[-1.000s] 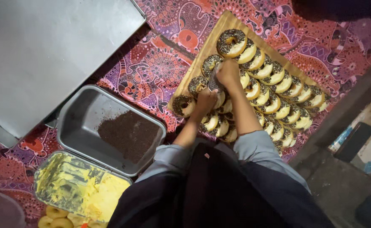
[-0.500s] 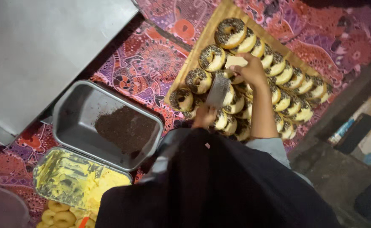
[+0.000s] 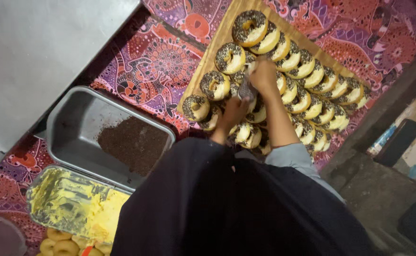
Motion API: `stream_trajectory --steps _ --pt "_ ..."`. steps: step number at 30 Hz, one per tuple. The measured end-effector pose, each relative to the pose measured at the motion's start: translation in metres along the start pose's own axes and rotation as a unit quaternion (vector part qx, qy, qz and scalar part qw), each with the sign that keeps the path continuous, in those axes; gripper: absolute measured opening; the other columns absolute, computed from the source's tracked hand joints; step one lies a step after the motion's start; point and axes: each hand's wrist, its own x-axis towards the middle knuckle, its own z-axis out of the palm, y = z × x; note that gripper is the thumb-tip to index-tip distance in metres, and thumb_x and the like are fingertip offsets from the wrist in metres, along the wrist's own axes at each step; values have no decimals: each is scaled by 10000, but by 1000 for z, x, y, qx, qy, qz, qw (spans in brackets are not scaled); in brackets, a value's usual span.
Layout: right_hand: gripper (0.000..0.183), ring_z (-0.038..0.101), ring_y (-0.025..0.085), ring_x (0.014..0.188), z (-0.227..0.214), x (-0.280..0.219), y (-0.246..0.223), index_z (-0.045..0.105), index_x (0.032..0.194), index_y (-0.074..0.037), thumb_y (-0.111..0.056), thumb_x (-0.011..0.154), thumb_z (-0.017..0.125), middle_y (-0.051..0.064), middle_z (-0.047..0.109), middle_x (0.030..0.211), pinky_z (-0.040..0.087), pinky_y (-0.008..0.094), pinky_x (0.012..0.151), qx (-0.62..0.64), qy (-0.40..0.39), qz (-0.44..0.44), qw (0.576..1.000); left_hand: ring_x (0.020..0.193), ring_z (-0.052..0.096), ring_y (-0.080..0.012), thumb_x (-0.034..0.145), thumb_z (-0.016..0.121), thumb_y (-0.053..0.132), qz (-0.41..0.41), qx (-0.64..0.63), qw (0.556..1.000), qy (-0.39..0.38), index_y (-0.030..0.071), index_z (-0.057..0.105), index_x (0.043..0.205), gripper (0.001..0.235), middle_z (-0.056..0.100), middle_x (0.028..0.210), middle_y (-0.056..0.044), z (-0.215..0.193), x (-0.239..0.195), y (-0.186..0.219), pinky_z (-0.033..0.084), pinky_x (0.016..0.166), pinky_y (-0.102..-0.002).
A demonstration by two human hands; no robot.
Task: The person sits on a mat and uses a handheld grater to grate a block of cheese over rows of donuts arranged on a wooden board. The person repeatedly grates cheese onto each donut, moving across the rows.
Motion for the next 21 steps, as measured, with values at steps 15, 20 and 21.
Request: stream_trajectory --steps 15,20,21 --pt "459 705 127 712 -101 -61 8 670 1260 -12 4 816 781 60 757 955 576 282 654 418 -52 234 876 542 644 -222 961 546 186 127 57 987 83 -10 680 909 243 633 635 -123 36 -66 -42 487 509 -393" --pt "450 719 253 897 -95 -79 9 682 1242 -6 -2 812 813 170 743 1075 560 376 794 187 -20 119 975 509 578 -232 1010 569 301 48 -24 997 56 -1 608 784 379 610 617 -135 46 -3 -34 473 484 -394" --pt "446 721 299 957 -89 -79 8 686 1236 2 6 809 813 207 735 1119 552 406 832 139 -4 68 988 518 584 -239 1013 581 315 70 -6 995 67 -1 599 776 396 615 622 -140 49 5 -33 485 494 -394"
